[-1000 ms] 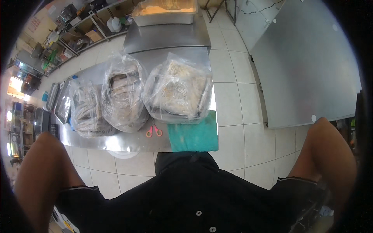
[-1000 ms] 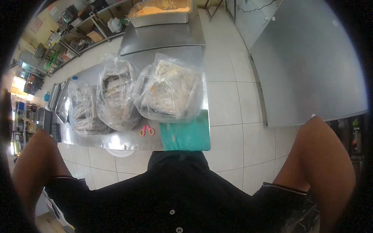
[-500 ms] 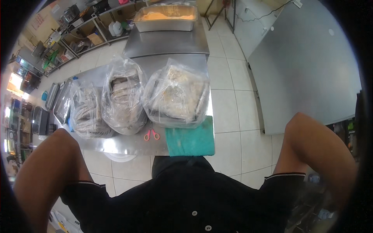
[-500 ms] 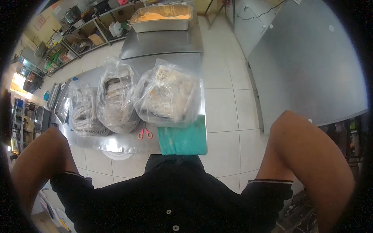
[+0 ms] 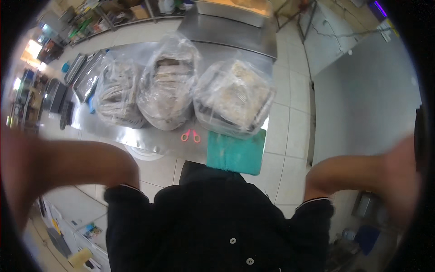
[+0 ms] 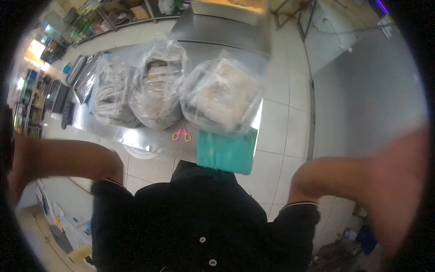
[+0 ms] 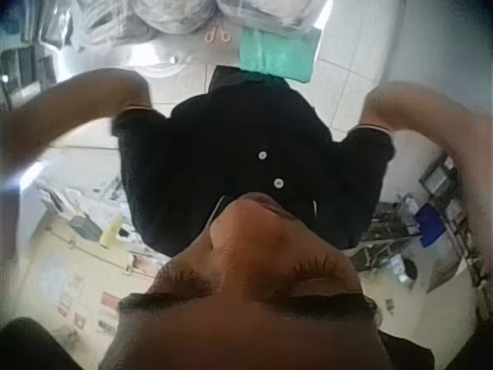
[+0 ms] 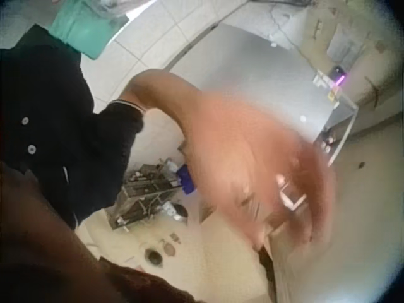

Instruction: The person uses shears to cut open large plastic bags containing multiple smaller packages of meat, removes the inner packages one at a time, and arranges them in an organized stack on a stainless steel prep table.

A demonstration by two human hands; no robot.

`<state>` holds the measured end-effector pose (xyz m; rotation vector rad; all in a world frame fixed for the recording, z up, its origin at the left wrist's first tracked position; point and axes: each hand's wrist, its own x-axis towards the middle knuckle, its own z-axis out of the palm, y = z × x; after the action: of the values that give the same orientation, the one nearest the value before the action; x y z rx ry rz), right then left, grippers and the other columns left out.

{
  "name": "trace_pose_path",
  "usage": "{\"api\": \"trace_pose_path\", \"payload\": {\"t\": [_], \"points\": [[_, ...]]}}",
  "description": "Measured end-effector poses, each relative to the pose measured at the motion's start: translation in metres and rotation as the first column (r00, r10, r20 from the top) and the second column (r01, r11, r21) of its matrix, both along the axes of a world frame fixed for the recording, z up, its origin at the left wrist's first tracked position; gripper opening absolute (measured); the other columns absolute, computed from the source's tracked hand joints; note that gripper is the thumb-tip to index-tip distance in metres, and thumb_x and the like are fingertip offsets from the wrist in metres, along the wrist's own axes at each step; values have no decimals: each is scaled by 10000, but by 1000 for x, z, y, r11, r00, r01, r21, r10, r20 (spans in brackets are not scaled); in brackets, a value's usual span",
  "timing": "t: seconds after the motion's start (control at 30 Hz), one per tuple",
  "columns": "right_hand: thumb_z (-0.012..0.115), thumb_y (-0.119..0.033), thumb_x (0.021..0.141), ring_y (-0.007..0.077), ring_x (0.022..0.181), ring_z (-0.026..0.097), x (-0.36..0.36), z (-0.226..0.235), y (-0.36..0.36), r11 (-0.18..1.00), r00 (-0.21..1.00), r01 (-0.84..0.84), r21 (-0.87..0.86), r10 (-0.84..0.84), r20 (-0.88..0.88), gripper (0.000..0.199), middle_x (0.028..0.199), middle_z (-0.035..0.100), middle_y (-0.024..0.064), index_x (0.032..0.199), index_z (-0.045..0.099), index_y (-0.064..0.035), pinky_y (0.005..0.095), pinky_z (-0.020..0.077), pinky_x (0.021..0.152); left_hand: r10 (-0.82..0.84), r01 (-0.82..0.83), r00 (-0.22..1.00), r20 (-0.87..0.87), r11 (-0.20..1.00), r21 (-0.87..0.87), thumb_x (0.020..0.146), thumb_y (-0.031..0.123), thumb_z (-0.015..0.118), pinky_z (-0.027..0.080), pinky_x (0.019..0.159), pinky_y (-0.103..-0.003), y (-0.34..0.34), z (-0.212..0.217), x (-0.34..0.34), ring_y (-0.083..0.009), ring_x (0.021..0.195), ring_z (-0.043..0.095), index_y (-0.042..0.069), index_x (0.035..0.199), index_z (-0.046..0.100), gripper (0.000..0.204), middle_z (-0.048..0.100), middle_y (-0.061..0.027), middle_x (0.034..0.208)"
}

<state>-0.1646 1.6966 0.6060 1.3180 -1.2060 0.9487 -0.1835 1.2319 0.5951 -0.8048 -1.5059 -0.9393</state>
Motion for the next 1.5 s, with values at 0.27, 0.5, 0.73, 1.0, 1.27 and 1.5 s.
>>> {"api": "trace_pose_path", "payload": {"t": [0.27,0.5,0.73,1.0,1.27,1.5], "points": [[680,-133,1050,105,784,658,-2,-307,-118,970,-244,88,-225,240,940,125,903,714,37,1068,702,-11,265,532,723,-127,96,537,834,991,88,1046,208,646,514,1010,-408,132,-237,-34,-288,1173,670,-4,1295,649,327,697,-163,1279],[671,-70,1029,165,857,690,-31,-275,-119,968,-85,121,222,-213,973,174,1107,718,100,1171,659,30,300,570,779,100,222,377,921,955,-194,1028,285,673,512,958,-439,189,-248,-100,-368,1040,691,-54,1166,686,366,708,-208,1161],[705,7,946,193,804,659,-71,-264,-145,776,-8,548,312,-369,929,309,1212,644,158,1249,645,10,304,547,700,-623,397,19,782,723,566,1047,213,687,455,833,-245,186,-300,-140,-78,909,577,-10,1136,726,244,655,0,986],[747,-13,905,138,668,517,-69,-264,-143,623,-85,659,421,-495,865,224,850,624,39,1079,605,-16,336,448,617,-513,519,102,852,759,394,1023,101,681,419,728,-271,176,-299,-134,-96,787,483,-35,1131,698,174,583,-21,970],[738,-6,908,99,766,548,-43,-267,-152,673,-52,638,373,-446,894,203,847,604,24,1063,608,-21,277,496,754,-470,488,149,870,800,349,1022,89,664,373,641,-276,181,-295,-130,-89,715,437,-39,1178,674,202,522,-42,954],[741,-136,974,113,801,637,20,-270,-186,923,-253,241,299,-238,938,161,922,703,58,1058,658,-26,288,529,722,-303,461,110,947,859,222,982,160,695,469,662,-343,155,-292,-139,-189,647,542,30,1253,663,302,716,-106,1073]]}}
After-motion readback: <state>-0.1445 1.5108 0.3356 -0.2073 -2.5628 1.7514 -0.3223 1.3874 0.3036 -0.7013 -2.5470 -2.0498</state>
